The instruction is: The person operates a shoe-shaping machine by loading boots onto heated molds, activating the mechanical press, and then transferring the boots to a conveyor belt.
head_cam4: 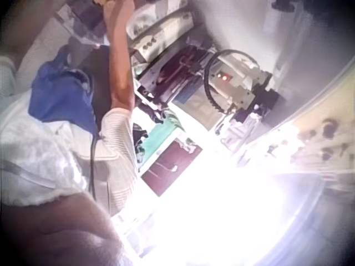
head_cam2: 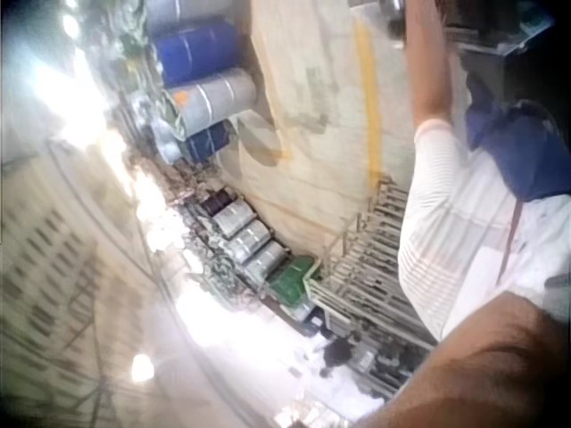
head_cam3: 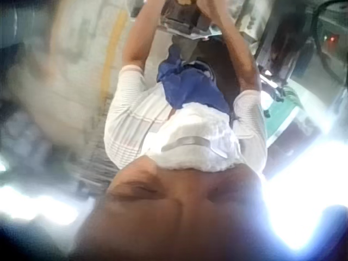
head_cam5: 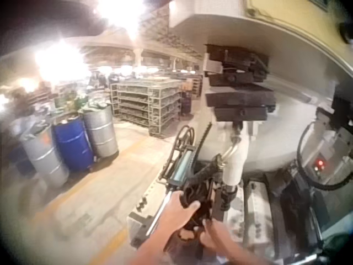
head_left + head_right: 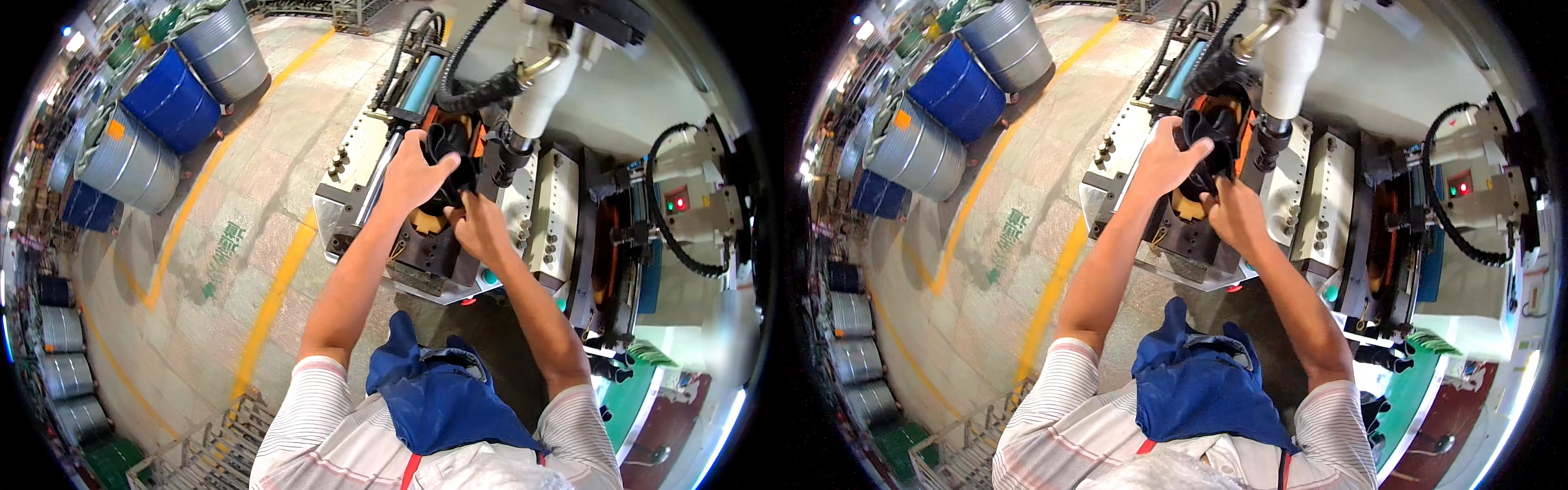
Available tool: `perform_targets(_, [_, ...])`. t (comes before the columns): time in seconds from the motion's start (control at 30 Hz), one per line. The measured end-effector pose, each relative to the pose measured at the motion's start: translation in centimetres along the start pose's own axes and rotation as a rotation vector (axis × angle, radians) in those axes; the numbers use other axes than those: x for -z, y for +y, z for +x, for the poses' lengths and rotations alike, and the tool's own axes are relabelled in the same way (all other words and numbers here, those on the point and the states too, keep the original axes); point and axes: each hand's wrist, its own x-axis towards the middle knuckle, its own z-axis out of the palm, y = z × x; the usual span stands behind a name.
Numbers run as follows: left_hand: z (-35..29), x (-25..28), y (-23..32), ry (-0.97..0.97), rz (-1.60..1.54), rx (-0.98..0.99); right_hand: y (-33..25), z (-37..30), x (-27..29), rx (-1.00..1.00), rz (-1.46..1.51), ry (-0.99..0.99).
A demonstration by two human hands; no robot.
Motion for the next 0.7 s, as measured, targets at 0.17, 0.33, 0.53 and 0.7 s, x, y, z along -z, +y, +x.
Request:
perform_targets(0.17, [1.8, -1.8, -1.6, 0.142, 0.121, -0.389, -0.2, 0.7, 0.2, -0.314, 0.184, -0.009])
perform_targets(0.33, [5.0, -3.3, -0.7, -0.133, 0.397, -0.417, 4.3, 1.0, -2.6, -0.843, 0.814, 0.079])
perform_targets(0.53, [5.8, -7.7, 3.0, -0.315, 0.602, -0.369, 9.2, 0.6, -3.5, -1.135, 1.176, 0.096])
perform_targets(0.7, [9.2, -8.8, 1.2, 0.006, 0.481, -0.362, 12.7, 2.4, -1.9, -1.089, 1.415, 0.074])
